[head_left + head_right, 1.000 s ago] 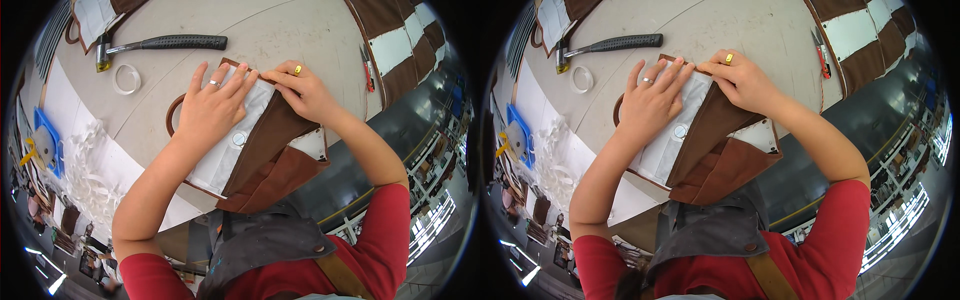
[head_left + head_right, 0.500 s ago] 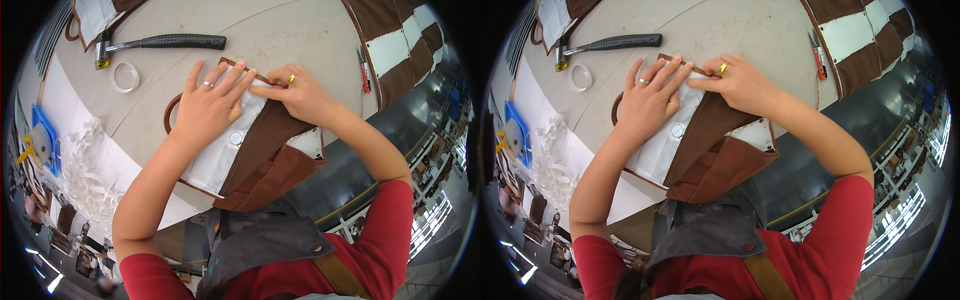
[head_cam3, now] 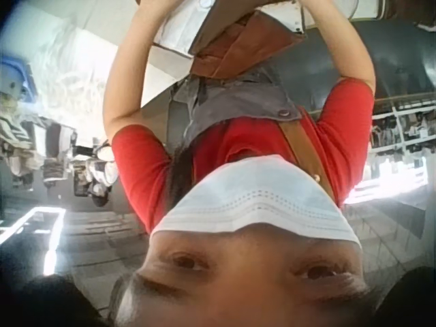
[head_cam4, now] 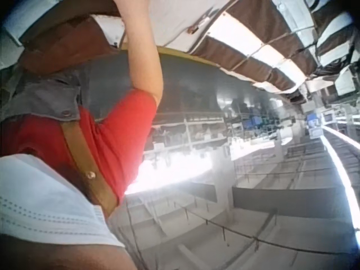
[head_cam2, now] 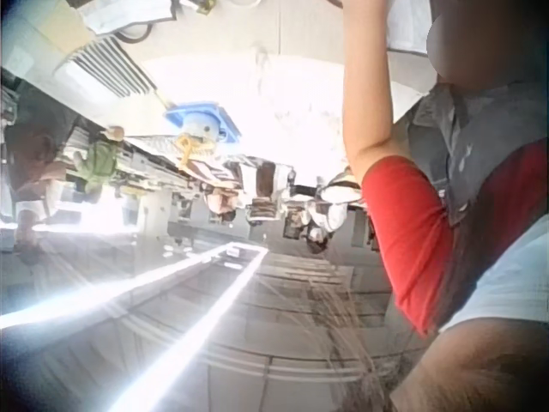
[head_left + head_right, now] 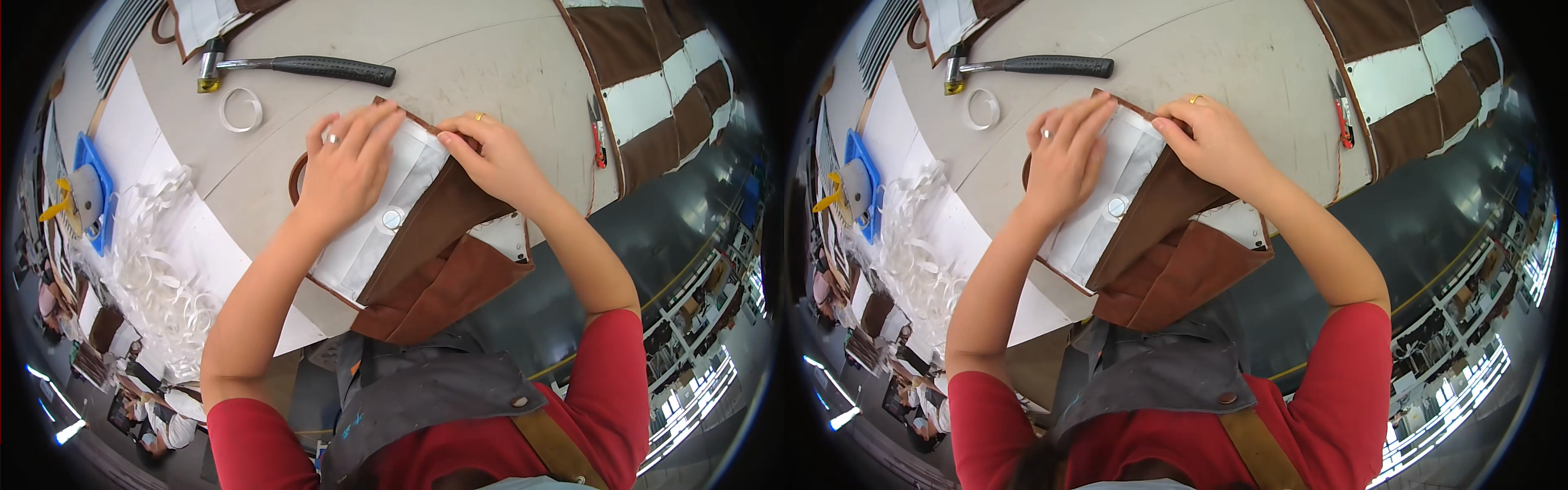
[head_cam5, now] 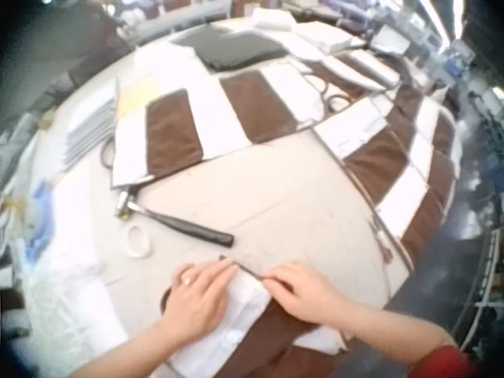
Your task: The person assembles brown and white striped tote bags at a factory workstation. They use a hammer to secure metal fasteners, fold and align fabric panels, and attach white straps to the bag handles. The person repeatedly flips and adjusts the bags while working on multiple units.
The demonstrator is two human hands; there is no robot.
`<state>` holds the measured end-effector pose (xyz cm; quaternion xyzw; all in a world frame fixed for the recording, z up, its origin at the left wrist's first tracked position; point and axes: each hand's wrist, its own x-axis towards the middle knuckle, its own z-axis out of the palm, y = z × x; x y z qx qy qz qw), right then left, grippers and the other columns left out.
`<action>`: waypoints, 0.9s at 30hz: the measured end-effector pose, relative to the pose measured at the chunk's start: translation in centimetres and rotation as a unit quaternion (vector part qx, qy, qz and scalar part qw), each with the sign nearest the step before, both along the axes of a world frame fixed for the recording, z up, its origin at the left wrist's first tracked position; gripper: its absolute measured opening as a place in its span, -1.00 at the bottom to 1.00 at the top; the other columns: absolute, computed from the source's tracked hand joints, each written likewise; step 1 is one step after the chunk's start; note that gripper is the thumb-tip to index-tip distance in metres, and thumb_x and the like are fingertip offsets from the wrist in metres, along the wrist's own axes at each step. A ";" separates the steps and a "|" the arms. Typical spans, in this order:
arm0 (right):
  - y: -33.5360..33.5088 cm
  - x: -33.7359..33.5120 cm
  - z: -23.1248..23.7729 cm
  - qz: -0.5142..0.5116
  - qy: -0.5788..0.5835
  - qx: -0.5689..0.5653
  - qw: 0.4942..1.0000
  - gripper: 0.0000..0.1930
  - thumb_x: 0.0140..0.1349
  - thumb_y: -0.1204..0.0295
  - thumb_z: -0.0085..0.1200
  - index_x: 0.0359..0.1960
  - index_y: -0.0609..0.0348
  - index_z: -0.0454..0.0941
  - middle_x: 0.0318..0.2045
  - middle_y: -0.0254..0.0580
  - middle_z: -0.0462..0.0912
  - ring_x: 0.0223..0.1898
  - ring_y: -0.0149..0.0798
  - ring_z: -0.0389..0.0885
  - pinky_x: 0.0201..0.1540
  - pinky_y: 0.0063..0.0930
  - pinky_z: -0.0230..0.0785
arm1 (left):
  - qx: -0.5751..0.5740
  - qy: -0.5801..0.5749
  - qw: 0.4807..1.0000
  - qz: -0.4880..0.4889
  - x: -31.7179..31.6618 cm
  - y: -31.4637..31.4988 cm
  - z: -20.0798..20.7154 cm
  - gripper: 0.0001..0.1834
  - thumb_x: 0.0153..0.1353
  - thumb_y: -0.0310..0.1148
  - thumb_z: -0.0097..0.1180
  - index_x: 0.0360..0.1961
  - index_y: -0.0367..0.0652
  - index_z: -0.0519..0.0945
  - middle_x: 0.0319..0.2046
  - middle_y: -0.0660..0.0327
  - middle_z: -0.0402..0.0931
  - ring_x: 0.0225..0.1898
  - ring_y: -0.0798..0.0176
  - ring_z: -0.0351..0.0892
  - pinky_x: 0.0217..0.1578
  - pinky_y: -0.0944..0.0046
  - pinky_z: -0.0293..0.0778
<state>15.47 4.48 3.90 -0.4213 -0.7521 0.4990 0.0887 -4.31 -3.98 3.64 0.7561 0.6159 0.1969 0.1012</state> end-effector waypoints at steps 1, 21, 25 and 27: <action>0.1 -0.2 0.0 -0.001 0.004 -0.004 1.000 -0.86 0.21 0.45 0.02 -0.26 0.22 0.57 -0.46 -0.28 0.45 -0.47 -0.40 0.35 -0.37 -0.56 0.23 | 0.002 -0.001 1.000 -0.003 0.0 0.9 0.2 -0.67 0.12 -0.43 0.03 -0.04 -0.08 0.48 -0.03 0.34 0.44 0.04 0.29 0.35 0.11 0.07 0.07; -1.1 4.0 1.1 -0.050 0.015 -0.271 0.961 -0.87 0.27 0.45 -0.04 -0.26 0.25 0.48 -0.46 -0.54 0.40 -0.41 -0.62 0.32 -0.35 -0.67 0.20 | -0.289 -0.286 0.913 0.042 -3.7 5.4 2.2 -0.81 0.14 -0.61 -0.11 -0.21 -0.26 0.46 -0.35 0.21 0.50 -0.26 0.31 0.43 -0.18 0.34 0.35; -1.8 6.1 2.6 -0.055 0.052 -0.302 0.950 -0.87 0.25 0.42 -0.01 -0.29 0.23 0.46 -0.49 -0.53 0.41 -0.46 -0.65 0.30 -0.40 -0.69 0.18 | -0.248 -0.272 0.930 0.020 -4.3 5.9 4.3 -0.79 0.14 -0.63 -0.11 -0.19 -0.25 0.43 -0.30 0.18 0.48 -0.24 0.27 0.44 -0.16 0.34 0.34; -3.0 6.4 3.2 -0.060 0.090 -0.305 0.946 -0.86 0.24 0.41 0.01 -0.28 0.22 0.44 -0.50 -0.52 0.42 -0.47 -0.66 0.30 -0.42 -0.71 0.17 | -0.214 -0.244 0.946 0.012 -4.6 6.1 5.7 -0.79 0.13 -0.64 -0.12 -0.20 -0.26 0.44 -0.31 0.16 0.48 -0.22 0.25 0.44 -0.14 0.34 0.33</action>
